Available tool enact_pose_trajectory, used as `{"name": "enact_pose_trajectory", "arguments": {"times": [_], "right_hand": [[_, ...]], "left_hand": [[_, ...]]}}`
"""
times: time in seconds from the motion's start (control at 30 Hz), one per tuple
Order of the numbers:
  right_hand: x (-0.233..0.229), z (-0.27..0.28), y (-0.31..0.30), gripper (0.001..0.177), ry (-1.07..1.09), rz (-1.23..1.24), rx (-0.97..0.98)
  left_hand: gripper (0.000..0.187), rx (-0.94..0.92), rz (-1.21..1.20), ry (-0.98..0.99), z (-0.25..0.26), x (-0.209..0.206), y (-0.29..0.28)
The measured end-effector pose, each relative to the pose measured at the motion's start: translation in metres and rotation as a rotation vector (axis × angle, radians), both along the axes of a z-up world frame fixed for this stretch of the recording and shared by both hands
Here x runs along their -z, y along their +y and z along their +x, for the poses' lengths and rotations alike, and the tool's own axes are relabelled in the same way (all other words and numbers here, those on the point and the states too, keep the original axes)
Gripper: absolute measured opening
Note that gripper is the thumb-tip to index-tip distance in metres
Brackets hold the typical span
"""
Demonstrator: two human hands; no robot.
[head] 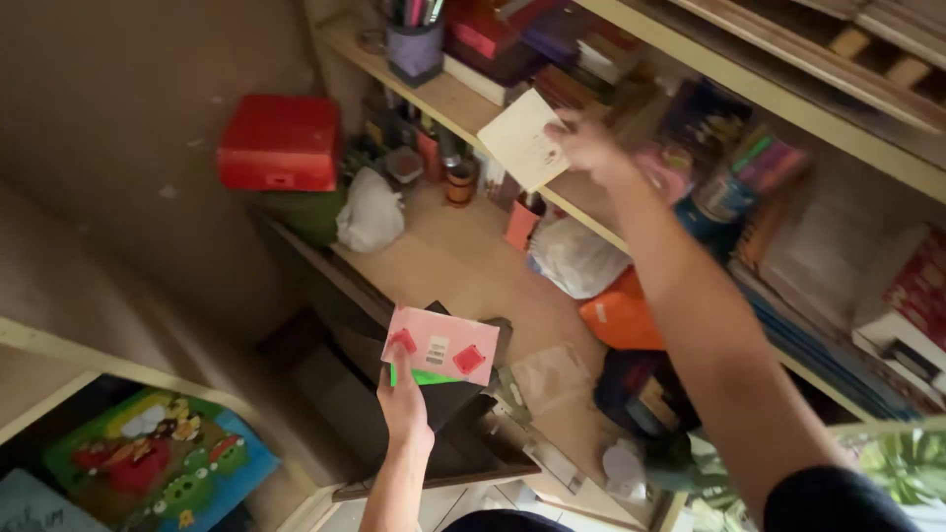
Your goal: The person organizes a cluttered bookshelf by moving items, wiping books with a cloth, and rearranging them. They handle books, papers, and a pen holder, cleaning and placing items on different shelves.
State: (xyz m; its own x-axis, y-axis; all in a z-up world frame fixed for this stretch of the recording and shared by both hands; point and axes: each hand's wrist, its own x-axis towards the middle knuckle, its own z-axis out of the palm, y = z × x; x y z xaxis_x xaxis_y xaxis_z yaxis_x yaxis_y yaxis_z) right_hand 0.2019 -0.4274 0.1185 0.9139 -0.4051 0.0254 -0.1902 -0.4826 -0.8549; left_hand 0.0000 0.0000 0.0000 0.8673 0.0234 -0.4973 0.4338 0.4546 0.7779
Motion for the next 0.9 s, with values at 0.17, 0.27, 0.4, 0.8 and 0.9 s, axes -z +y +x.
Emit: {"name": "enact_pose_trajectory", "arguments": {"times": [0.17, 0.27, 0.4, 0.8, 0.9], "right_hand": [[0.008, 0.035, -0.020, 0.040, -0.010, -0.283, -0.121], [-0.018, 0.013, 0.021, 0.037, -0.108, -0.712, -0.117], [-0.040, -0.019, 0.072, 0.023, -0.062, -0.949, 0.045], [-0.061, -0.102, 0.156, 0.030, -0.438, -0.590, -0.054], [-0.039, -0.189, 0.221, 0.043, -0.329, -0.385, -0.337]], "left_hand": [[0.071, -0.026, 0.073, 0.026, 0.001, -0.009, 0.012], [0.074, -0.032, 0.101, 0.029, 0.003, -0.002, 0.017], [0.077, -0.029, 0.076, 0.058, 0.003, -0.008, 0.020], [0.071, 0.034, 0.030, -0.151, -0.002, -0.009, 0.020], [0.069, 0.104, 0.167, -0.132, -0.003, -0.001, 0.024]]}}
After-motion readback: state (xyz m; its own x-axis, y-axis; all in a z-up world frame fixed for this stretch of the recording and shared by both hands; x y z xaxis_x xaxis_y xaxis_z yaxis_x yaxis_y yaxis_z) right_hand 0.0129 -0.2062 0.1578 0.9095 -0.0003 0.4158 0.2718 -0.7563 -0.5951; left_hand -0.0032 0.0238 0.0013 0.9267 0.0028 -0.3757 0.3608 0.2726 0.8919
